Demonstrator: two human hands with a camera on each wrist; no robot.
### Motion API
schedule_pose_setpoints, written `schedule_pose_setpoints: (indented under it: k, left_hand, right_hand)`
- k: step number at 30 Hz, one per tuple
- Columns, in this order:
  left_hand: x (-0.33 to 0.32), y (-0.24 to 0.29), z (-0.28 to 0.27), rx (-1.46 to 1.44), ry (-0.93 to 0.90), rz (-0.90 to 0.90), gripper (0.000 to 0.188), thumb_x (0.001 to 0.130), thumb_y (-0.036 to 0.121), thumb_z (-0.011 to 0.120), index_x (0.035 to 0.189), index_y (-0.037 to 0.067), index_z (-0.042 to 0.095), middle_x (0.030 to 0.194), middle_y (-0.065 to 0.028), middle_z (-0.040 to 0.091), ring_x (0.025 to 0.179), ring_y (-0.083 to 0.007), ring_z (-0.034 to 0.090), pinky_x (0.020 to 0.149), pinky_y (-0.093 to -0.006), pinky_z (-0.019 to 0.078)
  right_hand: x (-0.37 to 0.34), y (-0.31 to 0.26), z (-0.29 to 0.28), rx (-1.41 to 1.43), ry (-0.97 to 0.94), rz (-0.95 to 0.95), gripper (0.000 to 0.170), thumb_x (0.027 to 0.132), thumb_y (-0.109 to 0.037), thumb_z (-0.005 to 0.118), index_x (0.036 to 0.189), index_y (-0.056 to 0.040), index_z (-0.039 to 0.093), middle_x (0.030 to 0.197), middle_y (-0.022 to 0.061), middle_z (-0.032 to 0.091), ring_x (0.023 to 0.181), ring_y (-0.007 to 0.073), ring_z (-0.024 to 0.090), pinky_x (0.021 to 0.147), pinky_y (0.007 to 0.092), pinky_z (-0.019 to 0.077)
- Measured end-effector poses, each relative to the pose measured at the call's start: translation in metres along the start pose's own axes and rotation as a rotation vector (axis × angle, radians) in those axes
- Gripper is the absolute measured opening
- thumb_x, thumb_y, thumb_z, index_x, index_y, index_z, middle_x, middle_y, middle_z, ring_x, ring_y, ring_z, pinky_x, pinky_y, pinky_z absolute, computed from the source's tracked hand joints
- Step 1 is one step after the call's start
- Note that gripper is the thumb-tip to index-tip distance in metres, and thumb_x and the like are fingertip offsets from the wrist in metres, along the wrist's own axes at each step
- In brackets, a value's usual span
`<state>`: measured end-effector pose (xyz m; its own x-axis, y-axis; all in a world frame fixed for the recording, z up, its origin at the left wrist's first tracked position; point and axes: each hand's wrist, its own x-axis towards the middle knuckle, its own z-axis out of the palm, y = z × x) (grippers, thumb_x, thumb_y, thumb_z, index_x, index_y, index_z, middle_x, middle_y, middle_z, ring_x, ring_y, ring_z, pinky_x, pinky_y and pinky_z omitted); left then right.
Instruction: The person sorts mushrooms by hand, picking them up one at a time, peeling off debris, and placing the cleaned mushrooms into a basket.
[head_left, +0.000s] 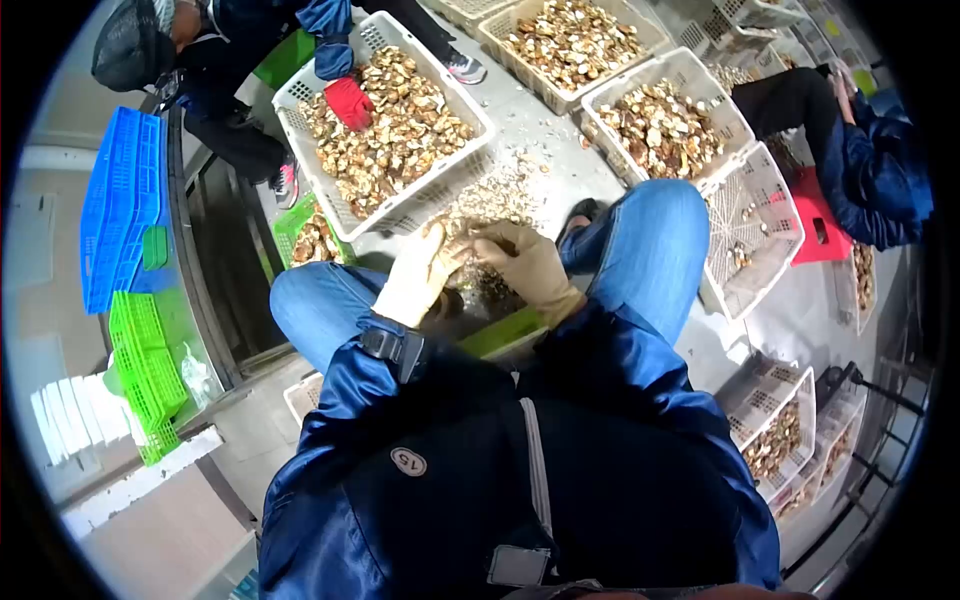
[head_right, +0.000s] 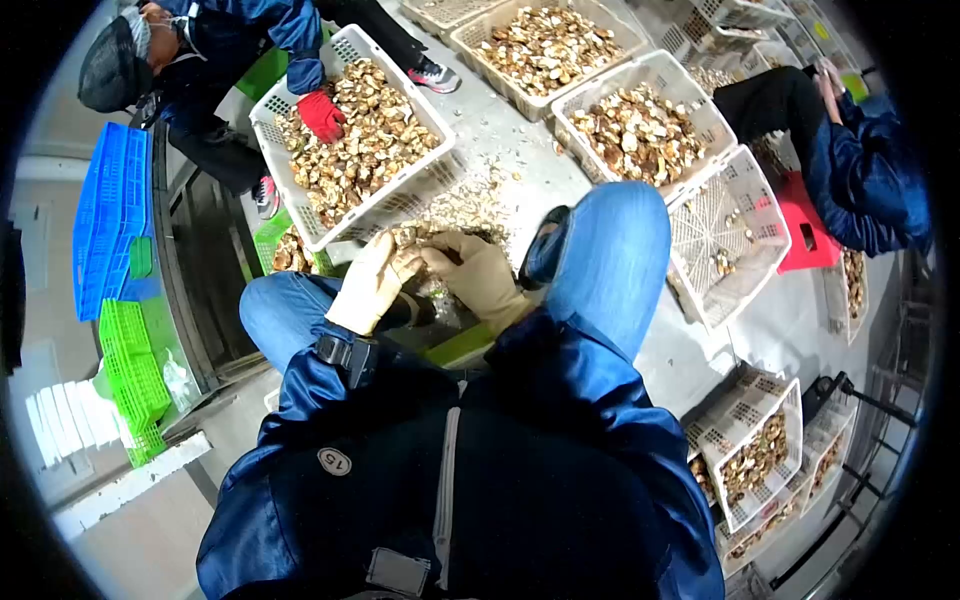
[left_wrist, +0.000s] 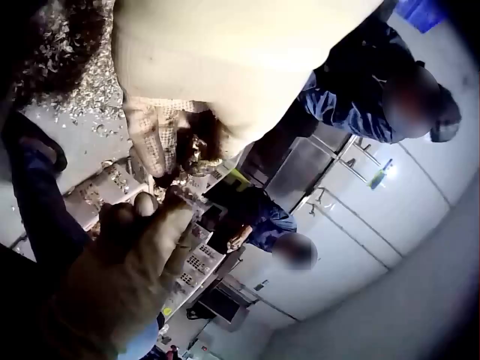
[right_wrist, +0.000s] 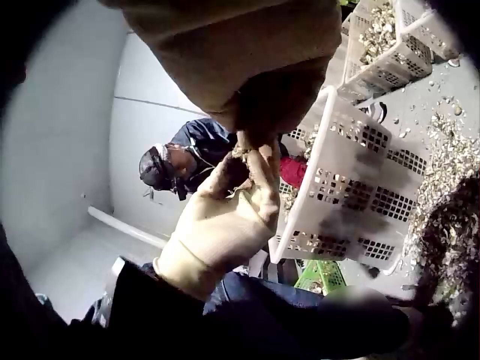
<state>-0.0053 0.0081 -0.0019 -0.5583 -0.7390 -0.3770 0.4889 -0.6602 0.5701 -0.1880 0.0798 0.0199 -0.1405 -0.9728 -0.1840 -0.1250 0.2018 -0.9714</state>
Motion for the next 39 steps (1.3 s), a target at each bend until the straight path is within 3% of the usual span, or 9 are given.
schedule_pose_setpoints:
  k: [7, 14, 20, 24, 27, 28, 31, 35, 39]
  left_hand:
    - [-0.013, -0.019, 0.011, 0.252, 0.042, 0.132, 0.033, 0.096, 0.008, 0.061, 0.125, -0.002, 0.050, 0.106, -0.0098, 0.064, 0.095, -0.0192, 0.064, 0.083, -0.0309, 0.0554]
    - [-0.009, -0.028, -0.012, 0.449, 0.181, 0.216, 0.038, 0.092, 0.004, 0.066, 0.127, -0.004, 0.054, 0.112, -0.0108, 0.065, 0.094, -0.0149, 0.064, 0.079, -0.0242, 0.0545]
    - [-0.011, -0.032, -0.017, 0.496, 0.202, 0.219, 0.036, 0.093, 0.004, 0.065, 0.127, -0.005, 0.054, 0.112, -0.0119, 0.066, 0.094, -0.0158, 0.065, 0.081, -0.0249, 0.0545]
    - [-0.012, -0.029, -0.011, 0.414, 0.171, 0.226, 0.037, 0.092, 0.004, 0.066, 0.125, -0.007, 0.055, 0.112, -0.0129, 0.066, 0.096, -0.0174, 0.065, 0.083, -0.0269, 0.0542]
    - [-0.012, -0.027, -0.015, 0.680, 0.215, 0.233, 0.035, 0.091, 0.004, 0.066, 0.123, -0.007, 0.056, 0.112, -0.0127, 0.066, 0.097, -0.0180, 0.065, 0.084, -0.0278, 0.0541]
    - [-0.013, -0.027, -0.015, 0.642, 0.203, 0.226, 0.034, 0.091, 0.003, 0.066, 0.123, -0.006, 0.057, 0.112, -0.0123, 0.067, 0.096, -0.0173, 0.065, 0.084, -0.0274, 0.0538]
    - [-0.014, -0.027, -0.011, 0.528, 0.167, 0.206, 0.032, 0.090, 0.002, 0.065, 0.121, -0.004, 0.060, 0.111, -0.0108, 0.067, 0.095, -0.0152, 0.064, 0.083, -0.0261, 0.0531]
    - [-0.019, -0.021, -0.002, 0.849, 0.245, 0.210, 0.030, 0.091, 0.000, 0.065, 0.120, -0.003, 0.060, 0.110, -0.0099, 0.068, 0.095, -0.0144, 0.064, 0.084, -0.0264, 0.0527]
    - [-0.019, -0.021, -0.005, 0.663, 0.199, 0.227, 0.030, 0.089, 0.000, 0.066, 0.118, -0.004, 0.061, 0.109, -0.0097, 0.069, 0.095, -0.0143, 0.064, 0.086, -0.0265, 0.0521]
  right_hand:
    - [0.002, 0.017, 0.001, -0.031, -0.078, -0.010, 0.028, 0.096, -0.031, 0.063, 0.106, -0.0047, 0.068, 0.086, 0.0129, 0.070, 0.076, 0.0237, 0.064, 0.072, 0.0356, 0.0496]
    - [-0.003, 0.017, 0.010, -0.127, 0.111, -0.447, 0.024, 0.096, -0.022, 0.059, 0.096, 0.0010, 0.064, 0.081, 0.0181, 0.063, 0.076, 0.0345, 0.060, 0.072, 0.0429, 0.0480]
    - [-0.003, -0.002, -0.002, -0.197, -0.052, -0.221, 0.022, 0.096, -0.019, 0.057, 0.093, 0.0017, 0.064, 0.082, 0.0174, 0.064, 0.076, 0.0320, 0.061, 0.071, 0.0420, 0.0480]
    - [-0.001, 0.012, 0.003, -0.080, 0.025, -0.249, 0.023, 0.096, -0.019, 0.057, 0.084, 0.0009, 0.062, 0.075, 0.0133, 0.061, 0.066, 0.0259, 0.056, 0.066, 0.0385, 0.0466]
    - [0.001, 0.015, 0.006, -0.131, 0.005, -0.379, 0.027, 0.096, -0.021, 0.057, 0.080, 0.0007, 0.059, 0.067, 0.0098, 0.056, 0.058, 0.0204, 0.048, 0.061, 0.0357, 0.0452]
    - [0.003, 0.009, -0.005, -0.215, -0.150, -0.104, 0.025, 0.095, -0.021, 0.058, 0.080, -0.0008, 0.060, 0.069, 0.0093, 0.057, 0.060, 0.0209, 0.051, 0.063, 0.0364, 0.0455]
    - [-0.001, 0.010, 0.000, -0.043, 0.000, -0.228, 0.021, 0.094, -0.019, 0.058, 0.082, -0.0018, 0.061, 0.071, 0.0093, 0.059, 0.063, 0.0215, 0.053, 0.065, 0.0375, 0.0461]
    - [0.000, 0.015, 0.002, -0.170, -0.114, -0.222, 0.020, 0.093, -0.019, 0.060, 0.086, -0.0005, 0.064, 0.074, 0.0113, 0.061, 0.066, 0.0238, 0.057, 0.067, 0.0394, 0.0479]
    - [0.000, 0.017, 0.003, 0.011, -0.008, -0.179, 0.022, 0.093, -0.021, 0.061, 0.086, -0.0006, 0.065, 0.075, 0.0114, 0.063, 0.065, 0.0237, 0.059, 0.067, 0.0397, 0.0491]
